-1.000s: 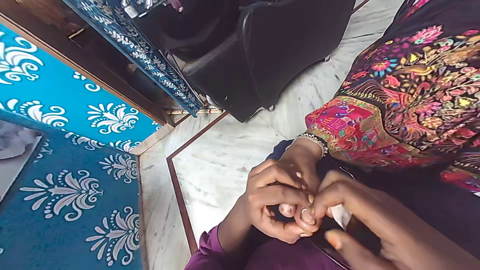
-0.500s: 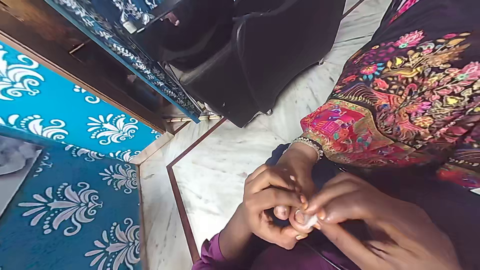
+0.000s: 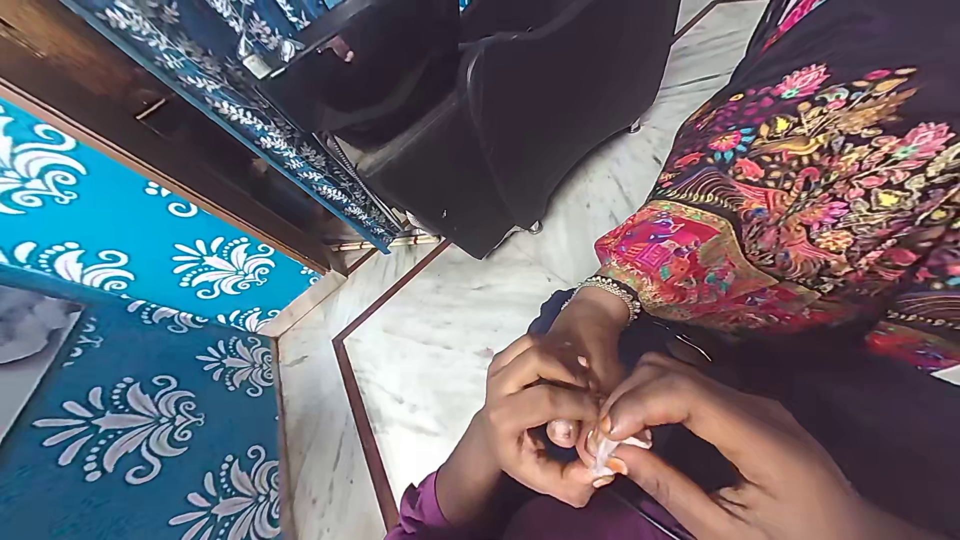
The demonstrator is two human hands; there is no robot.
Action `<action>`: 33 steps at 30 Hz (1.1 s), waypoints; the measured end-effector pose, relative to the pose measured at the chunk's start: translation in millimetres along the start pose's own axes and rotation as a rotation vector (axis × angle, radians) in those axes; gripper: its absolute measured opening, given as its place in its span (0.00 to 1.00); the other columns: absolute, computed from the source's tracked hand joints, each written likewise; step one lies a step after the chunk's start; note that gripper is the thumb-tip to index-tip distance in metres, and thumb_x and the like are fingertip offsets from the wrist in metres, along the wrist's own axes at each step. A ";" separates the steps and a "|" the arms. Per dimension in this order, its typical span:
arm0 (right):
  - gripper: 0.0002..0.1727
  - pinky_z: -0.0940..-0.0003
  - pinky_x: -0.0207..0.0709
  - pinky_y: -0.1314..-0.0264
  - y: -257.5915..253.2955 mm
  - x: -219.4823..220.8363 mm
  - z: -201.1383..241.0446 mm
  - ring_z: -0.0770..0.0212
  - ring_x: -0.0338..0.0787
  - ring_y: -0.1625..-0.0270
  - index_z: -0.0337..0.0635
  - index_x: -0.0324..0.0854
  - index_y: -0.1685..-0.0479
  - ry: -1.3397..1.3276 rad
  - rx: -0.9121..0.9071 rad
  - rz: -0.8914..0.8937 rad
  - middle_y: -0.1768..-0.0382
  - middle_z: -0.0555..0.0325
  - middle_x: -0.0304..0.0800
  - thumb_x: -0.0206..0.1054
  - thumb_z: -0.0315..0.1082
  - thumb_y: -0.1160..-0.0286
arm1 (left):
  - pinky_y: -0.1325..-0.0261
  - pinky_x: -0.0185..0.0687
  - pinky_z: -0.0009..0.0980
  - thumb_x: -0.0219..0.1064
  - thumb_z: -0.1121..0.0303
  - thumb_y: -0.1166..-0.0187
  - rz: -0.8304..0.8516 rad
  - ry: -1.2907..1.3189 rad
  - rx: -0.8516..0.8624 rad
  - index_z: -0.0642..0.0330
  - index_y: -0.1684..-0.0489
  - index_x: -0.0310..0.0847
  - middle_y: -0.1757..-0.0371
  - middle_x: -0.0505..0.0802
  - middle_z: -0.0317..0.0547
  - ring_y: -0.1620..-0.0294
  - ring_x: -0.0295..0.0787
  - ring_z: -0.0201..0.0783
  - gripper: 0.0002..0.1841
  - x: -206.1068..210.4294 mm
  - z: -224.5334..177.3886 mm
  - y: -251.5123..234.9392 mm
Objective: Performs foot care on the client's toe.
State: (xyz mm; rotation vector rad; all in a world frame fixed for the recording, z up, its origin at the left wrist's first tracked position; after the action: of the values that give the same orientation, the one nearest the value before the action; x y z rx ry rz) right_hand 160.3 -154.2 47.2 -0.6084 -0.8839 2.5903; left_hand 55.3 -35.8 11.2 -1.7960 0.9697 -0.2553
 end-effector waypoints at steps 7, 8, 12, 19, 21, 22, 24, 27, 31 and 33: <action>0.04 0.80 0.72 0.42 2.3 0.1 10.6 0.69 0.82 0.52 0.45 0.78 0.55 0.127 -0.027 0.015 0.62 0.59 0.84 0.64 0.35 0.15 | 0.41 0.79 0.26 0.70 0.48 0.25 0.014 -0.023 0.000 0.54 0.61 0.81 0.57 0.84 0.37 0.51 0.82 0.31 0.18 1.6 -1.3 -1.3; 0.04 0.79 0.71 0.41 2.6 1.4 11.2 0.68 0.82 0.51 0.46 0.78 0.55 0.143 -0.033 0.011 0.62 0.59 0.83 0.64 0.35 0.15 | 0.41 0.79 0.25 0.70 0.47 0.25 0.009 -0.036 -0.002 0.53 0.61 0.81 0.57 0.84 0.37 0.51 0.82 0.31 0.18 1.5 -1.3 -1.2; 0.07 0.84 0.75 0.43 0.3 -9.9 2.0 0.76 0.84 0.50 0.47 0.80 0.54 0.214 -0.035 -0.164 0.59 0.63 0.87 0.62 0.38 0.13 | 0.36 0.80 0.24 0.71 0.41 0.25 -0.080 -0.082 -0.027 0.51 0.48 0.82 0.49 0.86 0.31 0.43 0.83 0.27 0.23 -2.2 3.0 3.0; 0.17 0.82 0.84 0.45 17.5 -125.2 -5.2 0.83 0.87 0.48 0.54 0.81 0.33 0.351 0.122 -0.466 0.44 0.81 0.88 0.66 0.46 0.16 | 0.46 0.84 0.17 0.76 0.42 0.29 -0.337 -0.180 -0.159 0.47 0.53 0.84 0.55 0.88 0.21 0.50 0.86 0.18 0.21 -4.0 15.0 -3.9; 0.12 0.83 0.83 0.47 33.6 -150.8 -9.5 0.81 0.88 0.54 0.39 0.86 0.44 0.378 0.220 -0.576 0.52 0.73 0.89 0.68 0.34 0.22 | 0.53 0.81 0.13 0.74 0.43 0.27 -0.367 -0.180 -0.129 0.43 0.60 0.83 0.61 0.87 0.17 0.57 0.84 0.14 0.16 -8.3 23.6 -11.5; 0.10 0.85 0.83 0.52 44.5 -160.6 -13.7 0.82 0.87 0.59 0.36 0.87 0.50 0.396 0.312 -0.627 0.56 0.72 0.89 0.66 0.28 0.26 | 0.56 0.78 0.12 0.73 0.43 0.26 -0.386 -0.191 -0.115 0.41 0.62 0.83 0.64 0.86 0.15 0.59 0.83 0.12 0.15 -12.0 28.7 -15.5; 0.09 0.88 0.83 0.56 72.9 -177.6 -26.1 0.85 0.86 0.64 0.35 0.86 0.54 0.416 0.448 -0.710 0.60 0.75 0.89 0.63 0.22 0.29 | 0.57 0.76 0.12 0.71 0.42 0.25 -0.410 -0.220 -0.131 0.37 0.61 0.84 0.64 0.86 0.11 0.61 0.81 0.10 0.13 -23.1 39.6 -19.5; 0.10 0.87 0.82 0.54 145.1 -217.2 -63.2 0.85 0.88 0.60 0.47 0.85 0.46 0.451 0.514 -0.717 0.57 0.80 0.92 0.65 0.31 0.23 | 0.57 0.80 0.16 0.70 0.40 0.24 -0.445 -0.250 -0.143 0.35 0.61 0.84 0.64 0.87 0.11 0.62 0.84 0.13 0.13 -44.5 61.2 -19.7; 0.17 0.82 0.86 0.54 204.3 -251.5 -81.3 0.80 0.90 0.60 0.44 0.78 0.36 0.393 0.680 -0.858 0.58 0.77 0.91 0.65 0.31 0.23 | 0.56 0.78 0.21 0.59 0.46 0.14 -0.508 -0.194 -0.172 0.42 0.61 0.85 0.66 0.87 0.19 0.64 0.82 0.18 0.15 -75.4 102.9 -8.6; 0.17 0.82 0.87 0.54 218.1 -263.6 -79.5 0.79 0.91 0.61 0.48 0.77 0.35 0.326 0.720 -0.961 0.60 0.78 0.92 0.62 0.28 0.22 | 0.48 0.79 0.23 0.49 0.51 0.08 -0.608 -0.061 -0.211 0.53 0.54 0.81 0.62 0.88 0.25 0.59 0.85 0.21 0.19 -84.9 121.6 0.7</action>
State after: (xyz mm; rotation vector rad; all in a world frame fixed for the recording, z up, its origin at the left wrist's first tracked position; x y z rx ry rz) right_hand 386.4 -394.4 -73.7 -0.2624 -0.0364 1.6625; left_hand 69.7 108.2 -21.6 -2.2504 0.3937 -0.4841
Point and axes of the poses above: each hand's wrist, its own y-axis away from the middle knuckle, its own x-axis out of the palm, z = x × y, the point moved 5 cm from there along -y, towards the middle knuckle
